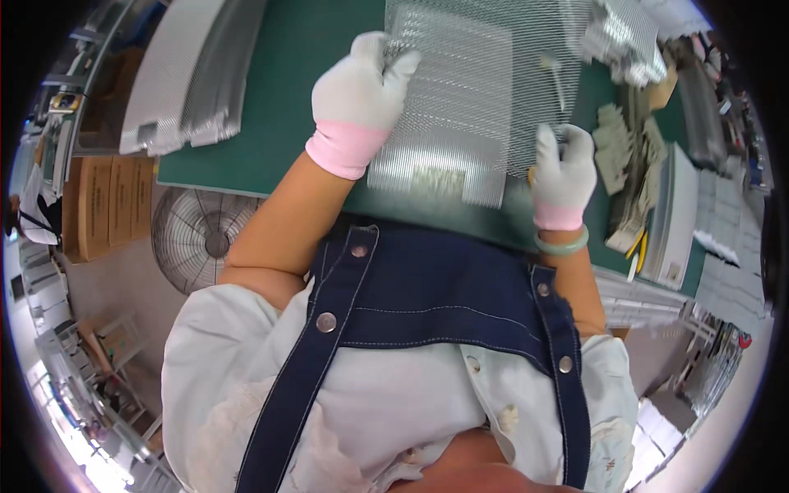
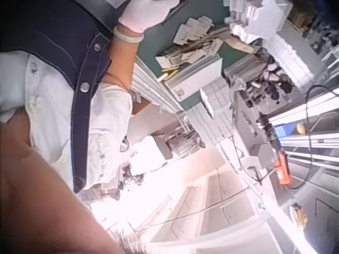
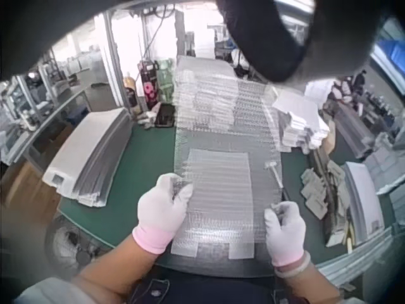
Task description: The person assembles metal mesh panels into rectangular frames. They place a mesh sheet on a workbench, position a plastic insert, and fit metal frame pieces around the edges. The person uses a hammer to tap the frame corners into place and a handheld machine to secure the assembly. They repeat this process for multiple units, stacking the finished frames on the table.
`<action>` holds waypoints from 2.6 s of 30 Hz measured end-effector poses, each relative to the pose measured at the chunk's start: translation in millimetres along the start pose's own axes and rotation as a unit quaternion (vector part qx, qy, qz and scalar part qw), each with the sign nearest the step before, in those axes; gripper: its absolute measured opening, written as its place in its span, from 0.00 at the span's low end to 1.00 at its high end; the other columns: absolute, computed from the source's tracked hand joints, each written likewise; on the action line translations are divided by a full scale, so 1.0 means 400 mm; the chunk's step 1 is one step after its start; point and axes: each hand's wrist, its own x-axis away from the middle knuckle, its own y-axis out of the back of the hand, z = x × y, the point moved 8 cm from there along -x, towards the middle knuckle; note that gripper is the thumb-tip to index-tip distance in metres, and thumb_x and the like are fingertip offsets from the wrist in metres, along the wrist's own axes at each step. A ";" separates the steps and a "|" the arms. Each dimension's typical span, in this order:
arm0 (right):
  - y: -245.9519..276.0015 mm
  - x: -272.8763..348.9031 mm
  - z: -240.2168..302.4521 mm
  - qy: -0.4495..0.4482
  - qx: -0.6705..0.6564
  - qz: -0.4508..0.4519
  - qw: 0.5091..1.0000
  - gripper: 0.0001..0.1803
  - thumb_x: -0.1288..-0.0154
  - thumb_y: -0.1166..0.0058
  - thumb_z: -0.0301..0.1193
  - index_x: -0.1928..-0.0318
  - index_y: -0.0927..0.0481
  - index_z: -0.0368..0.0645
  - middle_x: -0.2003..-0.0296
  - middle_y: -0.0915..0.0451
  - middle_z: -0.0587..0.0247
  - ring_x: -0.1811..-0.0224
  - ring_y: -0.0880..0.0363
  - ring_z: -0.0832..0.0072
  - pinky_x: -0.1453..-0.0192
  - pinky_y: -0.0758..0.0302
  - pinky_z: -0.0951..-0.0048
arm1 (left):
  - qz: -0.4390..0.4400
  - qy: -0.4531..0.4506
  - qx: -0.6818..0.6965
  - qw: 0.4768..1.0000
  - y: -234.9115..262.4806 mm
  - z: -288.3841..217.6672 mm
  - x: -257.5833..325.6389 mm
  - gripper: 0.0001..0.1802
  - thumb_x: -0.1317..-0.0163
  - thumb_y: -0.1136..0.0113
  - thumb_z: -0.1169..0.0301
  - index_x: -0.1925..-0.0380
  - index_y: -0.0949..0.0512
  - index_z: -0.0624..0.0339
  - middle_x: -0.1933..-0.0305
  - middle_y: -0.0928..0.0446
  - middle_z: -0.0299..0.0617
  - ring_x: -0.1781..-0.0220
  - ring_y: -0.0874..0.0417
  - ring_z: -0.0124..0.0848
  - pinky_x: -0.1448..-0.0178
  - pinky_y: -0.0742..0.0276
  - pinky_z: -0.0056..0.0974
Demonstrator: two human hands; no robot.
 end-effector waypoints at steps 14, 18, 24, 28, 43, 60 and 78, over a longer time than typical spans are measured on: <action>-0.151 0.100 -0.110 -0.030 0.271 0.167 0.947 0.25 0.30 0.51 0.51 0.54 0.29 0.40 0.71 0.17 0.45 0.67 0.17 0.47 0.62 0.22 0.51 | 0.167 0.065 -0.117 0.977 -0.161 0.125 0.134 0.30 0.36 0.42 0.46 0.52 0.26 0.65 0.69 0.17 0.54 0.64 0.14 0.51 0.61 0.19 0.48; -0.173 0.100 -0.114 -0.058 0.324 0.211 0.920 0.25 0.30 0.52 0.52 0.57 0.31 0.40 0.72 0.17 0.46 0.67 0.16 0.47 0.61 0.21 0.51 | 0.228 0.115 -0.142 0.956 -0.199 0.156 0.144 0.31 0.36 0.42 0.45 0.51 0.26 0.65 0.65 0.16 0.56 0.61 0.14 0.52 0.57 0.19 0.49; -0.176 0.093 -0.124 -0.094 0.317 0.251 0.910 0.26 0.30 0.52 0.52 0.52 0.30 0.39 0.68 0.16 0.44 0.63 0.17 0.46 0.57 0.22 0.51 | 0.246 0.131 -0.120 0.953 -0.195 0.159 0.146 0.31 0.35 0.42 0.47 0.48 0.27 0.66 0.61 0.17 0.57 0.57 0.15 0.52 0.52 0.20 0.49; -0.178 0.087 -0.116 -0.102 0.313 0.268 0.905 0.25 0.29 0.52 0.51 0.55 0.30 0.38 0.68 0.16 0.44 0.62 0.16 0.47 0.55 0.21 0.50 | 0.275 0.142 -0.135 0.941 -0.200 0.157 0.137 0.31 0.35 0.42 0.47 0.48 0.28 0.67 0.60 0.17 0.57 0.57 0.15 0.52 0.52 0.20 0.49; -0.159 0.117 -0.107 0.007 0.284 0.163 0.945 0.22 0.30 0.50 0.49 0.59 0.30 0.40 0.72 0.17 0.47 0.68 0.16 0.48 0.64 0.21 0.52 | 0.208 0.069 -0.103 0.970 -0.195 0.150 0.148 0.29 0.36 0.41 0.48 0.52 0.26 0.66 0.64 0.17 0.56 0.61 0.15 0.51 0.57 0.19 0.49; -0.156 0.089 -0.064 0.046 0.346 0.165 0.922 0.26 0.35 0.45 0.49 0.48 0.28 0.41 0.49 0.21 0.49 0.49 0.20 0.54 0.46 0.26 0.51 | 0.217 0.092 -0.180 0.955 -0.200 0.151 0.145 0.30 0.40 0.38 0.49 0.49 0.26 0.62 0.55 0.18 0.53 0.55 0.15 0.48 0.54 0.20 0.48; -0.218 -0.038 -0.041 0.187 0.227 0.501 0.814 0.34 0.30 0.56 0.55 0.36 0.27 0.42 0.35 0.29 0.47 0.33 0.31 0.55 0.30 0.37 0.59 | 0.443 -0.169 -0.286 0.833 -0.226 0.056 0.002 0.36 0.46 0.41 0.37 0.48 0.18 0.53 0.44 0.20 0.40 0.35 0.27 0.44 0.20 0.59 0.56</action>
